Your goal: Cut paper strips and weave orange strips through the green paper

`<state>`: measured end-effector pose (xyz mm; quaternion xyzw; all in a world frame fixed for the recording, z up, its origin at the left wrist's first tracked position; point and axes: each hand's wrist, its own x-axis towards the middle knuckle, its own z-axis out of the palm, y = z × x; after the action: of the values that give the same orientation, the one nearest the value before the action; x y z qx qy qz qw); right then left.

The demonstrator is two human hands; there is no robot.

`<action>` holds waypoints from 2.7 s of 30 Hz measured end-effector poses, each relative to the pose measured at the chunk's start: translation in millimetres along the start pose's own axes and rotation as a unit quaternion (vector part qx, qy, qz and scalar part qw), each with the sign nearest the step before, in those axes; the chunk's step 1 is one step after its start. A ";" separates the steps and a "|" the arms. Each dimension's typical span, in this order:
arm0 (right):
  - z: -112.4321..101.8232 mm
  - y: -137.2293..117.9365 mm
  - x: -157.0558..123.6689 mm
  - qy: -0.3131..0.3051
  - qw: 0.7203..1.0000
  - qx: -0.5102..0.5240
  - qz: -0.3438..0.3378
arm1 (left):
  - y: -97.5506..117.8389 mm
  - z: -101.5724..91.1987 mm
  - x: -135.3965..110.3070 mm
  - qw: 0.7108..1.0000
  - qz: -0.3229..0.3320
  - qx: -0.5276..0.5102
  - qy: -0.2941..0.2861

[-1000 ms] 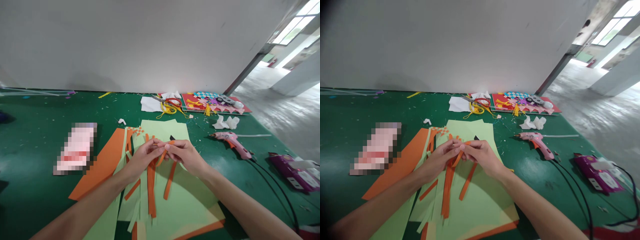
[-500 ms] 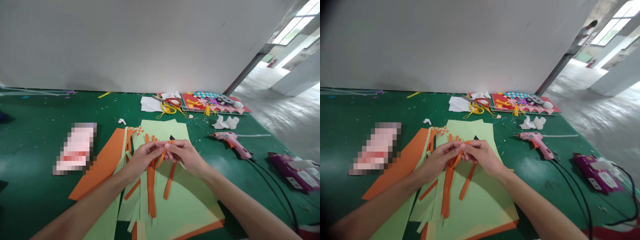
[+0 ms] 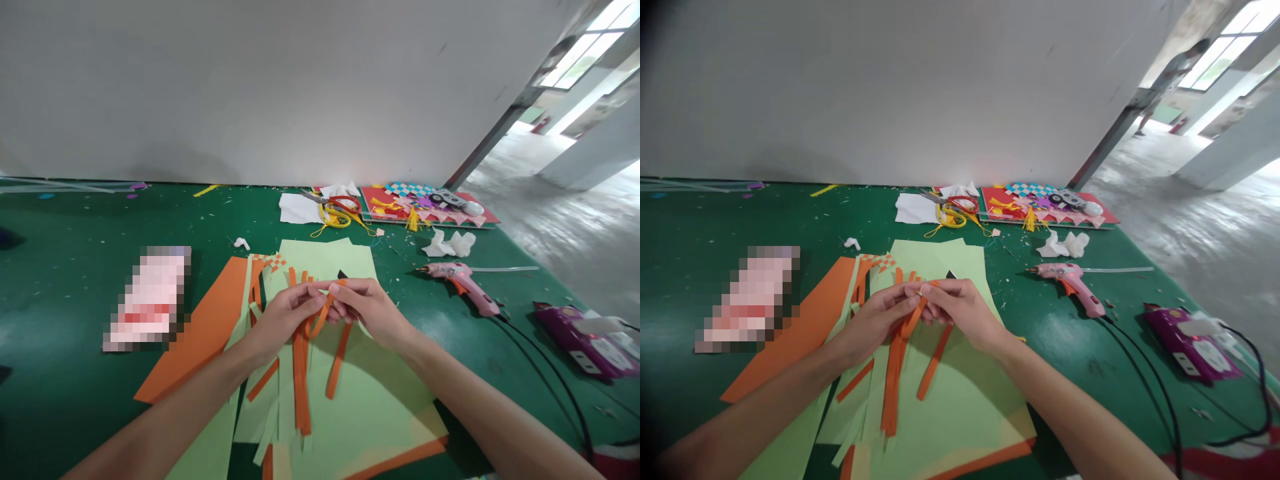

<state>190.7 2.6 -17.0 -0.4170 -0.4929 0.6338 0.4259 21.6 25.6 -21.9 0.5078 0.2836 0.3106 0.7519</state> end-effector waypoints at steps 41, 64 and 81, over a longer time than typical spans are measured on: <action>-0.7 -2.9 -0.2 0.092 0.984 -0.147 -0.032 | -2.1 -5.5 -1.6 0.998 -0.034 -0.032 0.042; 3.8 -2.3 -2.8 0.182 0.965 -0.181 -0.055 | -2.5 -2.2 -1.2 0.995 -0.002 0.021 0.096; 3.3 -2.1 -3.1 0.193 0.957 -0.204 -0.074 | -1.6 -6.1 -1.6 0.997 -0.037 0.038 0.057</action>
<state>188.7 -1.0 -14.0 -0.5719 -0.5494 0.3940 0.4646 16.3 27.5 -25.2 0.5065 0.3557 0.3003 0.7258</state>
